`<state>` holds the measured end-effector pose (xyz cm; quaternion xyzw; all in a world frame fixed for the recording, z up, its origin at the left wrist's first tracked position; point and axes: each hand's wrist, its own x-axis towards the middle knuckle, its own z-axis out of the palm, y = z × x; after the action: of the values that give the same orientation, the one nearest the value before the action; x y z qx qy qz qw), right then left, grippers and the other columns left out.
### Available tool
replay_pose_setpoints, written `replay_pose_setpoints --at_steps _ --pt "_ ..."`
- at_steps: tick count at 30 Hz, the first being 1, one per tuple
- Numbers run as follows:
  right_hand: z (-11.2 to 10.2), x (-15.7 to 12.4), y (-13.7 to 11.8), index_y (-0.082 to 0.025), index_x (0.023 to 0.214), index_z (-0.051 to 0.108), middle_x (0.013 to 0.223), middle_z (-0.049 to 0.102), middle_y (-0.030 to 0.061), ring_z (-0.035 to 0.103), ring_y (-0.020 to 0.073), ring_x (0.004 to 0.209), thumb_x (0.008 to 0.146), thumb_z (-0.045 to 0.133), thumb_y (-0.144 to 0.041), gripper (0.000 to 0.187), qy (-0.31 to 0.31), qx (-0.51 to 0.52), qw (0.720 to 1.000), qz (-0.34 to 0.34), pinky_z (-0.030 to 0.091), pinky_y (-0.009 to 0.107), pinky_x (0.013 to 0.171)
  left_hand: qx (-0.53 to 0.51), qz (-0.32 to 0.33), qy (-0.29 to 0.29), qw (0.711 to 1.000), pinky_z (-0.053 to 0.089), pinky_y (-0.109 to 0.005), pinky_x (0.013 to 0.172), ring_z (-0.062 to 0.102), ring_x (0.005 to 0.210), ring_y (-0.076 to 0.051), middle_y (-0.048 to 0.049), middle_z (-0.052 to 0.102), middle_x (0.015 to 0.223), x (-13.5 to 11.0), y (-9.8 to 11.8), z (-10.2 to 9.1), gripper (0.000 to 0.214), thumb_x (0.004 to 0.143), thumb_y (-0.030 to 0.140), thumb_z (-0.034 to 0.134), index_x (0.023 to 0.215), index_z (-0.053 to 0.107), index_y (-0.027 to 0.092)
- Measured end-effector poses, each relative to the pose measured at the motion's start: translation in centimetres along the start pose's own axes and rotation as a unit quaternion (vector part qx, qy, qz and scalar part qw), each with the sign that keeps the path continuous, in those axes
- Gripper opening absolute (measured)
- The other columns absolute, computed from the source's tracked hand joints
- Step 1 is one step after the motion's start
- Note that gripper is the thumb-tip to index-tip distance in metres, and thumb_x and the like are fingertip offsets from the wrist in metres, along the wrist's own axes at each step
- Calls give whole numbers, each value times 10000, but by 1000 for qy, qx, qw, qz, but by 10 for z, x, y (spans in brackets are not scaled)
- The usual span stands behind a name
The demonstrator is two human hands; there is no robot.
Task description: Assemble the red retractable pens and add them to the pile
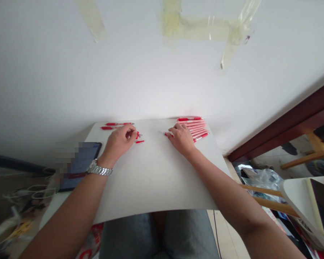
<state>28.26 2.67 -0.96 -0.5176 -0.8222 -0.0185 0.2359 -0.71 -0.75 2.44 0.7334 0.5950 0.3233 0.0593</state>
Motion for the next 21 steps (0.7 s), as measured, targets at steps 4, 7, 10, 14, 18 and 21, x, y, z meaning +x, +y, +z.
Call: replay_pose_setpoints --at_steps 4,7,10,14,18,21 --pt "-1 0 0 -200 1148 827 1089 711 149 601 313 974 1077 601 -345 278 -5 -2 1000 1 504 468 905 -15 49 -36 998 420 -304 688 627 749 -179 -6 718 879 -1 1 2 80 995 277 575 945 628 245" --pt "0 0 0 -199 1152 827 1093 717 146 603 317 982 1075 604 -352 281 -3 -1 1000 5 509 471 906 -22 77 -62 995 445 -308 713 625 783 -185 -12 691 890 -1 0 4 76 989 278 578 954 638 246" --pt "1 -1 0 -205 1144 828 1105 715 138 610 313 1005 1063 632 -340 251 -6 4 1000 7 509 456 912 -17 83 -77 993 451 -312 708 620 797 -190 -13 659 890 -1 0 4 69 976 288 602 947 650 247" --pt "1 -1 1 -217 1092 823 1100 711 123 619 294 1007 1044 668 -292 179 -16 16 1000 4 497 414 876 8 85 -90 992 432 -312 682 612 773 -185 -3 634 891 -2 1 3 56 945 304 658 957 650 250" --pt "-1 0 0 -209 1068 815 1067 719 109 627 286 987 1048 666 -282 167 -20 17 1000 -1 492 401 872 35 103 -106 988 429 -314 701 620 788 -190 -9 650 921 -3 3 1 55 935 292 664 953 646 243" --pt "-1 1 -1 -205 1068 810 1060 721 103 630 284 981 1050 664 -278 165 -14 20 1000 -9 492 399 877 48 110 -112 986 424 -315 710 616 795 -191 -12 654 923 -4 4 0 29 934 268 654 927 653 240"
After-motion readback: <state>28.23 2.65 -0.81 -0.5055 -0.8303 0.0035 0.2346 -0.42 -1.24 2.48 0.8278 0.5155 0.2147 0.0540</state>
